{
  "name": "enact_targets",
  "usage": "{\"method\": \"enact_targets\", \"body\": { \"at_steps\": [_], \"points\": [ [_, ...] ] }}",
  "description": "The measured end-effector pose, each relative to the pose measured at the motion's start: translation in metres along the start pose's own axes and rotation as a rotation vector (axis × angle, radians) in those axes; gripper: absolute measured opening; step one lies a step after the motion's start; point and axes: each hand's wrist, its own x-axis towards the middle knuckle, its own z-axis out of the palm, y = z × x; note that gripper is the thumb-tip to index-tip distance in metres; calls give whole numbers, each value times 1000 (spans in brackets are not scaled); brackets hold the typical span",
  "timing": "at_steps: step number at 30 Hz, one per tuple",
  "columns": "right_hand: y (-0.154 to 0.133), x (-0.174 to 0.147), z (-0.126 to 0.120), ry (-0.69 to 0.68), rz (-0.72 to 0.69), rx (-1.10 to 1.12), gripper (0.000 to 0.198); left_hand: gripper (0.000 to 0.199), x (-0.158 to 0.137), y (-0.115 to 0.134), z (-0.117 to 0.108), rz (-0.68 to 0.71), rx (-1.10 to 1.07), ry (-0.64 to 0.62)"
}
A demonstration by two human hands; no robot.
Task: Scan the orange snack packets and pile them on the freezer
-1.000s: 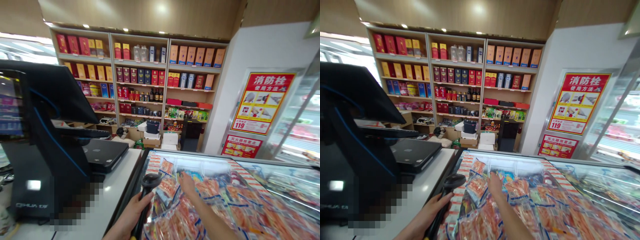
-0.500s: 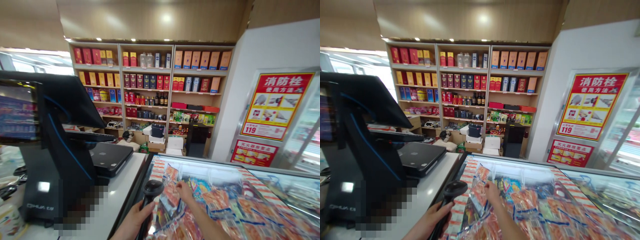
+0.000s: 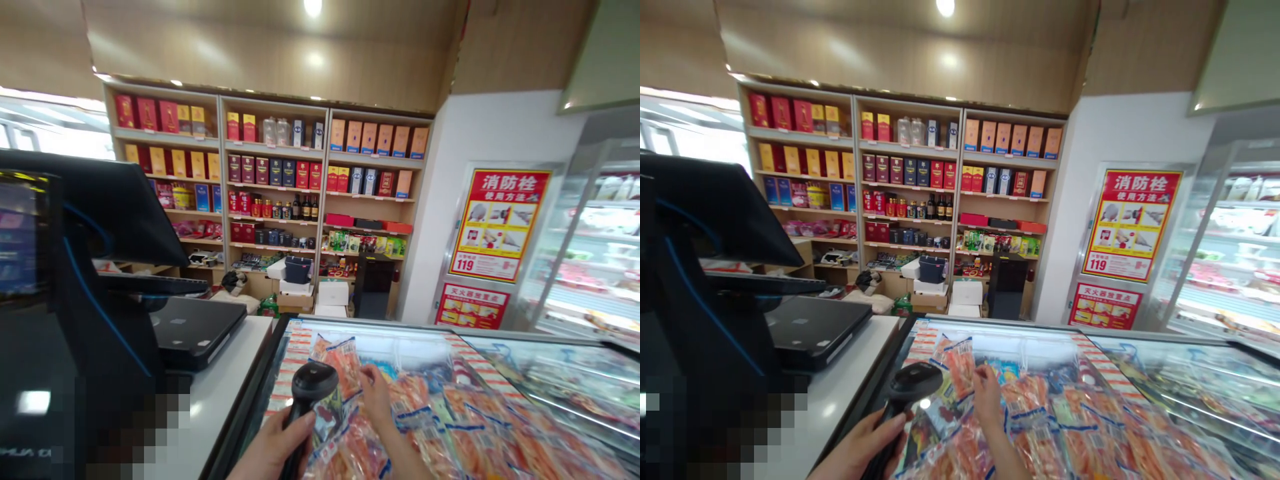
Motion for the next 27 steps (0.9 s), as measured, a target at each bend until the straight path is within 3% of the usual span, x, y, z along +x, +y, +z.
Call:
{"method": "enact_targets", "body": {
  "at_steps": [4, 8, 12, 16, 18, 20, 22, 24, 27],
  "points": [
    [-1, -4, -10, 26, -7, -18, 18, 40, -1, 2, 5, -15, 43, -63],
    [11, -1, -28, 109, 37, -125, 20, 40, 1, 2, 6, -49, 62, -5],
    [33, 9, -65, 219, 137, -410, 21, 38, 5, -1, 1, -33, 46, 67],
    [49, 16, -105, 200, 314, -675, 23, 38, 9, -3, -5, 0, 39, 110],
    [46, 18, -112, 250, 297, -805, 28, 37, 12, -4, -8, 14, 38, 144],
    [37, 20, -105, 322, 183, -885, 34, 37, 18, -5, -10, 40, 22, 189],
    [27, 23, -83, 316, 46, -870, 34, 37, 25, -7, -13, 57, 7, 230],
    [21, 27, -50, 204, -32, -758, 34, 38, 34, -10, -17, 53, 5, 258],
    [27, 32, 5, 12, 35, -552, 33, 39, 44, -14, -22, 40, 10, 281]
  ]
}}
